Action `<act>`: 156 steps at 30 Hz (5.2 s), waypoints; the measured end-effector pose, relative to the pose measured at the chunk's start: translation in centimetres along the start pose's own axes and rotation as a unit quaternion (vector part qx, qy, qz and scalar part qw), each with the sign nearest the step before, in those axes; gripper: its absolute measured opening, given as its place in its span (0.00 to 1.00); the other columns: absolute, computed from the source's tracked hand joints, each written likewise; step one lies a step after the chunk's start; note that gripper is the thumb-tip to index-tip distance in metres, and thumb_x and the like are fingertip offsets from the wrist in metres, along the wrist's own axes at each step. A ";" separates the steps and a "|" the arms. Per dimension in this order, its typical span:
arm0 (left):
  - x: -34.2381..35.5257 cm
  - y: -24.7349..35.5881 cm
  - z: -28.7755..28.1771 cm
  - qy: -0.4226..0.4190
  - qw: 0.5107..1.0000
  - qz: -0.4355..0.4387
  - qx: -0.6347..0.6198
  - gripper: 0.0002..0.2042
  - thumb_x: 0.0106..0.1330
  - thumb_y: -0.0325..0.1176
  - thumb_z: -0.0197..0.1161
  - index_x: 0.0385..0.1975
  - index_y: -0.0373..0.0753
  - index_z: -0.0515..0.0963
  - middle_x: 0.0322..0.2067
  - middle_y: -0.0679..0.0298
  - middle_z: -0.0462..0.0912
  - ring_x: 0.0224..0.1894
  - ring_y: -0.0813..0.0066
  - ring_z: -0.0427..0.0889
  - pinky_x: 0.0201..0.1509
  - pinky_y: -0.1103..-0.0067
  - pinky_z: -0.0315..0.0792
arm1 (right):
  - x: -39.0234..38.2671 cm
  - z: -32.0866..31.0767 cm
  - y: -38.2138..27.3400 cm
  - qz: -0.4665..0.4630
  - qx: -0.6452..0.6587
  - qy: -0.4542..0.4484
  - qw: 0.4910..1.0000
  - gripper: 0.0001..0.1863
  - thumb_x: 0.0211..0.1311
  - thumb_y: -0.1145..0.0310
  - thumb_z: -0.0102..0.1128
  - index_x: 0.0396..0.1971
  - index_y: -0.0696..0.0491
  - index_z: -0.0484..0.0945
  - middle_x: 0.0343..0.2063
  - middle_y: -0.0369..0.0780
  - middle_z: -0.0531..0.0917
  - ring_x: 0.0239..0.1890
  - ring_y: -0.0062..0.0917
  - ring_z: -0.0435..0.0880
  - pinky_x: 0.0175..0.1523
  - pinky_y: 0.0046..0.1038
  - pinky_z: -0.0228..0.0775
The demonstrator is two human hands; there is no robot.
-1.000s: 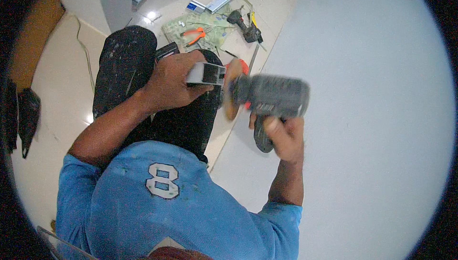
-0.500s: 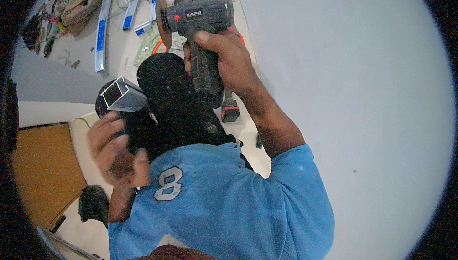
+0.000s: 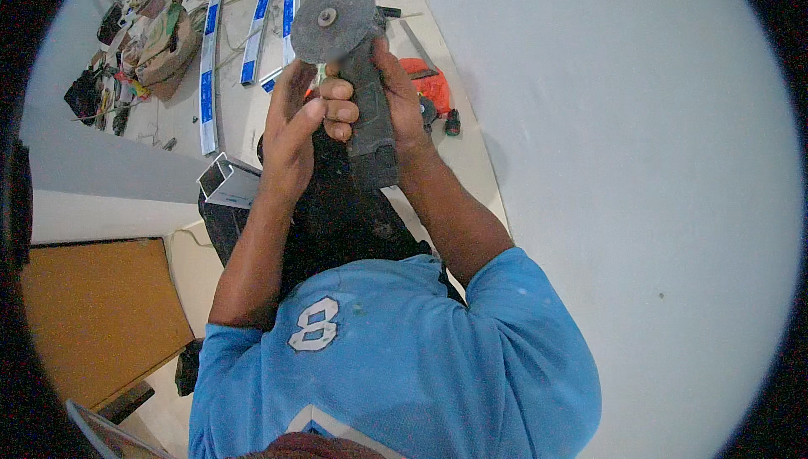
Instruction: The person sits on the floor and uses a cordless drill to make holes in a white metal profile. They then switch to an angle grinder to cut and smooth the metal profile. The person handles the metal pieces and tools while working on the floor.
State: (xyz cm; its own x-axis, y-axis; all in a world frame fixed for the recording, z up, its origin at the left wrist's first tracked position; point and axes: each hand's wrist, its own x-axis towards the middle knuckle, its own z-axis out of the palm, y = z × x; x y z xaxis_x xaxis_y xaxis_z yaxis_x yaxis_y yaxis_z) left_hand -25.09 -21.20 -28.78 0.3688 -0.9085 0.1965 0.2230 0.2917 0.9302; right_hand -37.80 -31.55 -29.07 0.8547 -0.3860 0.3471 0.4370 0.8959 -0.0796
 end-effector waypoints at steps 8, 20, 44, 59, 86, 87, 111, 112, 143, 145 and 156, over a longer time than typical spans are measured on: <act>2.8 0.2 0.2 -0.137 0.989 -0.053 -0.015 0.45 0.59 0.43 0.79 0.73 0.28 0.66 0.62 0.47 0.78 0.64 0.56 0.80 0.73 0.62 0.72 | -2.6 -0.2 1.2 -0.020 0.056 0.044 0.997 0.32 0.85 0.44 0.44 0.60 0.62 0.74 0.36 0.44 0.82 0.25 0.30 0.82 0.26 0.37 0.81; 3.6 -2.2 -0.1 -0.086 0.981 0.030 0.170 0.32 0.63 0.38 0.82 0.65 0.35 0.77 0.57 0.56 0.86 0.60 0.65 0.84 0.67 0.66 0.76 | -9.7 2.5 -4.4 0.113 -0.446 0.256 0.850 0.30 0.78 0.47 0.56 0.58 0.62 0.72 0.41 0.52 0.87 0.34 0.37 0.93 0.30 0.35 0.90; 2.9 -4.0 3.0 0.004 0.944 -0.087 0.319 0.17 0.60 0.32 0.77 0.49 0.33 0.88 0.42 0.62 0.92 0.41 0.76 0.87 0.48 0.75 0.80 | -16.6 1.9 2.2 -0.053 -0.649 0.404 0.642 0.19 0.60 0.60 0.74 0.32 0.57 0.72 0.24 0.47 0.76 0.28 0.33 0.79 0.35 0.40 0.70; 7.0 -3.5 -0.9 0.165 0.984 -0.061 0.035 0.16 0.69 0.38 0.74 0.49 0.34 0.85 0.41 0.59 0.87 0.45 0.67 0.87 0.56 0.71 0.78 | -30.3 -16.2 -4.8 -0.009 -0.756 0.580 0.304 0.24 0.69 0.54 0.69 0.47 0.58 0.70 0.32 0.52 0.86 0.35 0.53 0.88 0.43 0.50 0.79; 3.1 -6.3 -3.0 0.016 0.929 -0.253 -0.268 0.25 0.71 0.52 0.66 0.51 0.34 0.79 0.45 0.51 0.80 0.44 0.56 0.75 0.44 0.62 0.73 | -32.7 -28.0 -13.7 0.210 -0.837 0.408 0.300 0.15 0.70 0.58 0.65 0.42 0.56 0.85 0.41 0.52 0.90 0.45 0.49 0.90 0.54 0.47 0.82; 3.3 -6.6 -3.6 0.018 0.924 -0.261 -0.278 0.26 0.70 0.53 0.66 0.52 0.34 0.80 0.45 0.51 0.80 0.44 0.55 0.76 0.45 0.62 0.74 | -35.8 -27.1 -12.6 0.285 -0.848 0.360 0.264 0.13 0.70 0.59 0.65 0.42 0.55 0.85 0.40 0.49 0.91 0.44 0.44 0.91 0.51 0.43 0.83; 4.6 -6.3 -3.5 -0.019 0.938 -0.254 -0.235 0.25 0.69 0.49 0.69 0.55 0.36 0.77 0.41 0.52 0.77 0.43 0.59 0.74 0.46 0.65 0.70 | -54.8 -24.2 2.9 0.054 -0.633 0.767 0.092 0.38 0.56 0.55 0.84 0.60 0.59 0.76 0.54 0.51 0.80 0.59 0.53 0.81 0.63 0.48 0.79; 4.8 -6.2 -3.1 -0.021 0.940 -0.249 -0.231 0.24 0.70 0.48 0.69 0.56 0.38 0.77 0.41 0.52 0.78 0.43 0.59 0.74 0.46 0.64 0.70 | -55.2 -24.5 2.0 0.110 -0.652 0.743 0.103 0.36 0.58 0.56 0.83 0.60 0.59 0.77 0.54 0.51 0.80 0.59 0.53 0.81 0.63 0.48 0.79; 1.8 -6.6 -2.0 0.056 0.940 -0.211 -0.261 0.30 0.71 0.59 0.63 0.49 0.31 0.80 0.34 0.55 0.78 0.36 0.58 0.77 0.37 0.67 0.73 | -35.7 -24.9 -7.8 0.011 -0.795 0.590 0.141 0.33 0.62 0.55 0.78 0.58 0.65 0.80 0.57 0.58 0.85 0.60 0.53 0.85 0.66 0.48 0.78; 2.3 -6.9 -1.5 0.053 0.938 -0.213 -0.267 0.30 0.72 0.59 0.63 0.50 0.31 0.79 0.34 0.54 0.78 0.36 0.58 0.77 0.37 0.67 0.73 | -29.7 -28.8 -7.8 0.085 -0.773 0.547 0.311 0.40 0.58 0.58 0.80 0.64 0.65 0.75 0.64 0.61 0.79 0.67 0.53 0.80 0.73 0.45 0.72; 1.8 -6.2 -2.1 0.050 0.933 -0.200 -0.296 0.32 0.73 0.60 0.62 0.53 0.30 0.77 0.36 0.53 0.78 0.38 0.60 0.78 0.38 0.66 0.74 | -27.4 -32.4 -4.4 0.252 -0.703 0.576 0.333 0.32 0.65 0.65 0.71 0.62 0.66 0.68 0.58 0.64 0.81 0.62 0.58 0.83 0.67 0.49 0.77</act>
State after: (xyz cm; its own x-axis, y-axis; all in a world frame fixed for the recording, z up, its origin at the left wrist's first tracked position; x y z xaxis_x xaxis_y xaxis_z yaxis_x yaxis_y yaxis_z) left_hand -23.90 -23.96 -34.82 0.2251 -0.9563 -0.1866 0.8091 0.0767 0.5827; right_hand -54.09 -31.98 -68.48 0.1062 -0.8176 -0.5659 -0.8355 0.2351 -0.4966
